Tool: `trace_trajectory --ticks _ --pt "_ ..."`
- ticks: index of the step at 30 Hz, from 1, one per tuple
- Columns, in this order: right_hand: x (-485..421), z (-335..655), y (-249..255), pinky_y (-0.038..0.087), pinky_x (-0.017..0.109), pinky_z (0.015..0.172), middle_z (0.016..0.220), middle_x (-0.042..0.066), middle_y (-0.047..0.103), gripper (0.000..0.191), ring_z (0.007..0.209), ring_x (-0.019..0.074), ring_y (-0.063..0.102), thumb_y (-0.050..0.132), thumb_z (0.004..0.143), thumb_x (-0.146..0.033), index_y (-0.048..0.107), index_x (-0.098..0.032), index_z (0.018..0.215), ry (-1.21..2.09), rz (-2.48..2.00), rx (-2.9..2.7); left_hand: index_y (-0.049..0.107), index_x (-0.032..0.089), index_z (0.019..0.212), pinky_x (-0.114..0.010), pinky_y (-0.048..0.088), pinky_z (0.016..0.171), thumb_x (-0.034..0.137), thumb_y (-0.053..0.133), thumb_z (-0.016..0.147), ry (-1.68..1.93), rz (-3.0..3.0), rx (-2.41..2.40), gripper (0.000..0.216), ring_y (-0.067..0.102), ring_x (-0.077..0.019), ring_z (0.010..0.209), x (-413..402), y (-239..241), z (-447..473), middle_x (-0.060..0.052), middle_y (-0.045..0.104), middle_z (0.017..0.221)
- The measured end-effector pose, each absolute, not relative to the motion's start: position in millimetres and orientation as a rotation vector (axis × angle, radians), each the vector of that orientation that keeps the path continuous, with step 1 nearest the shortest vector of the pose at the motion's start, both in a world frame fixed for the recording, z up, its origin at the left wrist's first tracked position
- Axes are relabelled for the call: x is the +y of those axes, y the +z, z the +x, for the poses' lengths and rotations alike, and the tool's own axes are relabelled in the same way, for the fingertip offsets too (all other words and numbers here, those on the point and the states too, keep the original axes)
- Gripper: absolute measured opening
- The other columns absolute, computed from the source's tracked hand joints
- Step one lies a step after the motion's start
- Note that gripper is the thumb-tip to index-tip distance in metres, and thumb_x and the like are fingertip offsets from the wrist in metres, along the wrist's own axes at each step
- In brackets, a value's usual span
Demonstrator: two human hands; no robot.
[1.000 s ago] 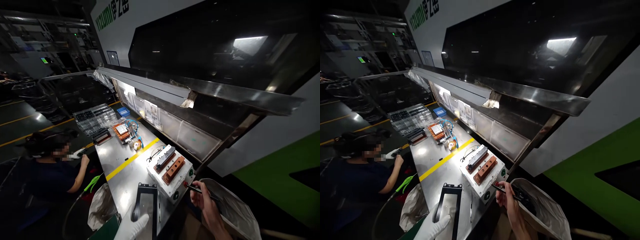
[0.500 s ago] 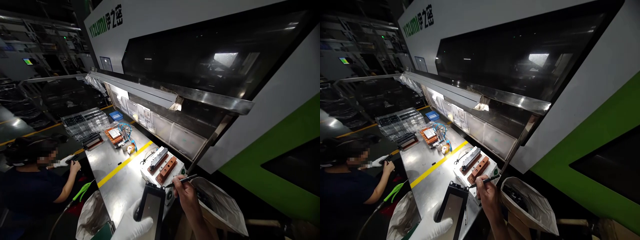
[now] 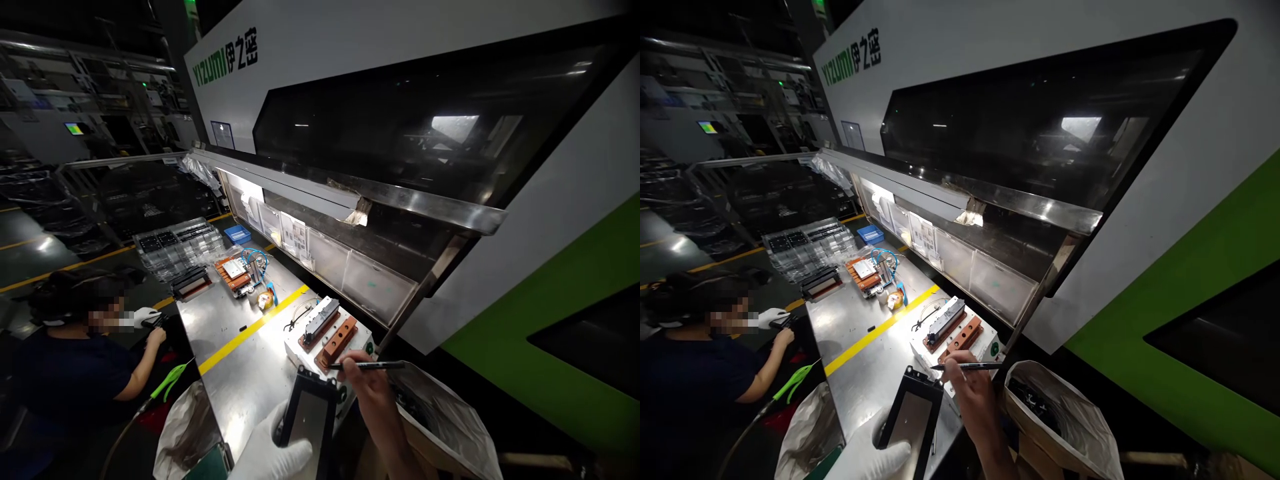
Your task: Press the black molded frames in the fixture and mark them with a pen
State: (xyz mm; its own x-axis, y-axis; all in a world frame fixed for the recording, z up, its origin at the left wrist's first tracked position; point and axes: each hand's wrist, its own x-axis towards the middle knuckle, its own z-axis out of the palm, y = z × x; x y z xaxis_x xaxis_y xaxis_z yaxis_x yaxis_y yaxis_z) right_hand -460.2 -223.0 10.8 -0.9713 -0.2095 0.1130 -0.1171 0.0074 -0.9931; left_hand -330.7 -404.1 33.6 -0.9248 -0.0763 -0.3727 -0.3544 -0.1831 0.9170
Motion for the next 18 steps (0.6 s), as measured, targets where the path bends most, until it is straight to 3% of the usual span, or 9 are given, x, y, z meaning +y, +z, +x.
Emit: trace_trajectory --ticks 8,14,18 --pt "-249.7 -459.9 12.0 0.044 0.027 0.071 0.072 -0.001 0.063 0.037 0.071 0.0156 0.06 0.056 0.098 -0.053 0.069 -0.02 0.085 -1.922 -0.564 2.256 0.07 0.019 0.115 -0.044 0.059 0.093 0.044 0.066 0.092 2.242 -0.514 1.839 0.034 0.068 -0.0235 0.104 -405.3 27.7 -328.6 -0.007 0.072 0.114" --pt "-246.5 -461.1 4.2 0.048 0.027 0.064 0.068 -0.001 0.064 0.04 0.066 0.0167 0.062 0.056 0.096 -0.057 0.067 -0.021 0.083 -1.986 -0.39 2.391 0.07 0.018 0.115 -0.042 0.059 0.091 0.045 0.064 0.093 2.304 -0.565 1.778 0.034 0.069 -0.0228 0.103 -408.6 26.3 -323.0 -0.007 0.072 0.116" --pt "-228.8 -448.3 -1.9 0.055 0.026 0.07 0.078 0.001 0.072 0.029 0.073 0.0182 0.068 0.062 0.094 -0.048 0.072 -0.022 0.09 -2.052 -0.369 2.543 0.07 0.019 0.119 -0.049 0.059 0.093 0.047 0.078 0.081 2.401 -0.643 1.728 0.049 0.071 -0.0292 0.104 -407.7 24.5 -328.5 -0.01 0.076 0.108"
